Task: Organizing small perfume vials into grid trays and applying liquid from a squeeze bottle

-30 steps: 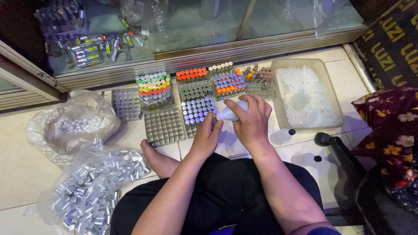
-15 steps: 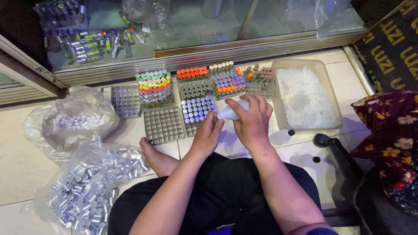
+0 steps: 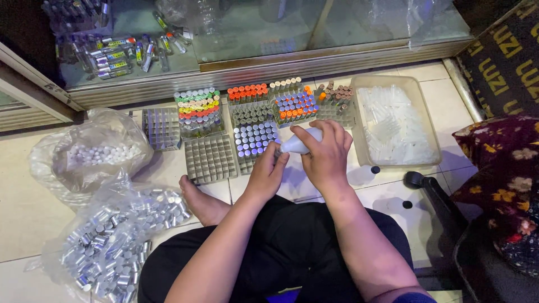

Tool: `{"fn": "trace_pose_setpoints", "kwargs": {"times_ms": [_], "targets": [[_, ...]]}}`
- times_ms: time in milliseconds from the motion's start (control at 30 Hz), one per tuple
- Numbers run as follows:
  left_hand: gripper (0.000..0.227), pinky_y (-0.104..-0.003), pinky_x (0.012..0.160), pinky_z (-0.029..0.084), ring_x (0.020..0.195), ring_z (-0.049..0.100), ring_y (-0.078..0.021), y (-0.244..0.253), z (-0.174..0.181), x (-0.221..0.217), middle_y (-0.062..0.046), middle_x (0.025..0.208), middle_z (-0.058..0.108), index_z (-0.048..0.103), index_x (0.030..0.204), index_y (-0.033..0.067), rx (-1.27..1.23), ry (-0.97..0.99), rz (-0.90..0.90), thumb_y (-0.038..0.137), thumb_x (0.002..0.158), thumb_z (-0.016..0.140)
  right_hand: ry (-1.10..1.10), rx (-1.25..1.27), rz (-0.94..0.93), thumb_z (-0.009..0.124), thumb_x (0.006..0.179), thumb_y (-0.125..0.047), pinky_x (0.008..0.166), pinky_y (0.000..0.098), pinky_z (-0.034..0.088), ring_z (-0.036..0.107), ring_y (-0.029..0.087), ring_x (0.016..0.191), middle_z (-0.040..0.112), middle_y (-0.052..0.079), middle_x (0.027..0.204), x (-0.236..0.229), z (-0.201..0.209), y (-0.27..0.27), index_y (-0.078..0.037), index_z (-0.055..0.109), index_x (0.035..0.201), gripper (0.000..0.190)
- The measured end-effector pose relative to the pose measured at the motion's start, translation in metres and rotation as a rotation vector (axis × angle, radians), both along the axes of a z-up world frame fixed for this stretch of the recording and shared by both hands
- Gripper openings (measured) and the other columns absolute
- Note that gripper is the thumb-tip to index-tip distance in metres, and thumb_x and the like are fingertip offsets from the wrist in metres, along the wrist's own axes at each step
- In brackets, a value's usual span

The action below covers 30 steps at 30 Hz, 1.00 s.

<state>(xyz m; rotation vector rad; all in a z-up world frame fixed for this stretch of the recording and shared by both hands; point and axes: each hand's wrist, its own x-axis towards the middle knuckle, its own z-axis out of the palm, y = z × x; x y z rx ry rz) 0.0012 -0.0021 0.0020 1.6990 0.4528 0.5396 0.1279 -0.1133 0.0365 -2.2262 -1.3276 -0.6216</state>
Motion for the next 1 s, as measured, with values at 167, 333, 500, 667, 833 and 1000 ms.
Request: {"fn": "trace_pose_setpoints", "kwargs": {"times_ms": [167, 333, 500, 667, 833, 1000], "targets": [[0.022, -0.046, 0.067, 0.044, 0.068, 0.055, -0.0362, -0.0015, -0.0001, -0.0002, -0.021, 0.068, 0.052, 0.055, 0.099, 0.0056, 0.002, -0.027, 0.002, 0.026, 0.105, 0.052, -0.003, -0.007, 0.006, 0.08, 0.071, -0.008, 0.099, 0.0503, 0.036, 0.049, 0.03, 0.129, 0.056, 0.0, 0.12, 0.0007, -0.0008, -0.0002, -0.04, 0.07, 0.121, 0.061], [0.021, -0.045, 0.067, 0.044, 0.067, 0.055, -0.0344, -0.0012, 0.0009, 0.0005, -0.019, 0.067, 0.052, 0.056, 0.099, 0.0056, -0.005, -0.032, 0.007, 0.025, 0.105, 0.052, -0.004, -0.013, 0.002, 0.08, 0.07, -0.008, 0.1, 0.0503, 0.036, 0.049, 0.031, 0.13, 0.056, 0.0, 0.121, 0.0018, -0.0016, -0.0002, -0.041, 0.069, 0.122, 0.063], [0.022, -0.044, 0.066, 0.043, 0.066, 0.053, -0.0338, -0.0015, -0.0001, -0.0002, -0.019, 0.067, 0.051, 0.055, 0.099, 0.0056, -0.013, -0.028, 0.0, 0.026, 0.105, 0.053, -0.009, 0.002, 0.004, 0.081, 0.069, -0.008, 0.1, 0.0498, 0.036, 0.049, 0.031, 0.13, 0.056, 0.0, 0.121, 0.0018, -0.0034, 0.0001, -0.041, 0.07, 0.121, 0.062], [0.023, -0.044, 0.066, 0.044, 0.067, 0.054, -0.0336, -0.001, -0.001, 0.0004, -0.02, 0.068, 0.052, 0.055, 0.099, 0.0051, -0.014, -0.028, -0.001, 0.027, 0.105, 0.053, -0.015, 0.005, -0.003, 0.08, 0.069, -0.007, 0.1, 0.0496, 0.036, 0.049, 0.03, 0.129, 0.056, 0.0, 0.12, 0.0004, -0.0029, 0.0008, -0.041, 0.07, 0.12, 0.062], [0.023, -0.043, 0.066, 0.043, 0.067, 0.054, -0.0326, 0.0001, 0.0005, 0.0005, -0.019, 0.068, 0.051, 0.055, 0.099, 0.0045, -0.022, -0.03, 0.001, 0.026, 0.106, 0.052, -0.012, 0.003, -0.004, 0.08, 0.07, -0.008, 0.1, 0.0503, 0.036, 0.05, 0.03, 0.129, 0.056, 0.0, 0.12, -0.0004, -0.0012, 0.0018, -0.04, 0.07, 0.121, 0.062], [0.022, -0.043, 0.067, 0.044, 0.067, 0.054, -0.031, -0.0015, 0.0002, -0.0005, -0.018, 0.068, 0.053, 0.056, 0.099, 0.0047, -0.035, -0.02, 0.007, 0.025, 0.105, 0.053, 0.046, -0.034, -0.008, 0.081, 0.068, -0.008, 0.1, 0.0511, 0.036, 0.049, 0.031, 0.129, 0.056, 0.0, 0.12, -0.0004, -0.0009, 0.0007, -0.041, 0.069, 0.123, 0.065]]}}
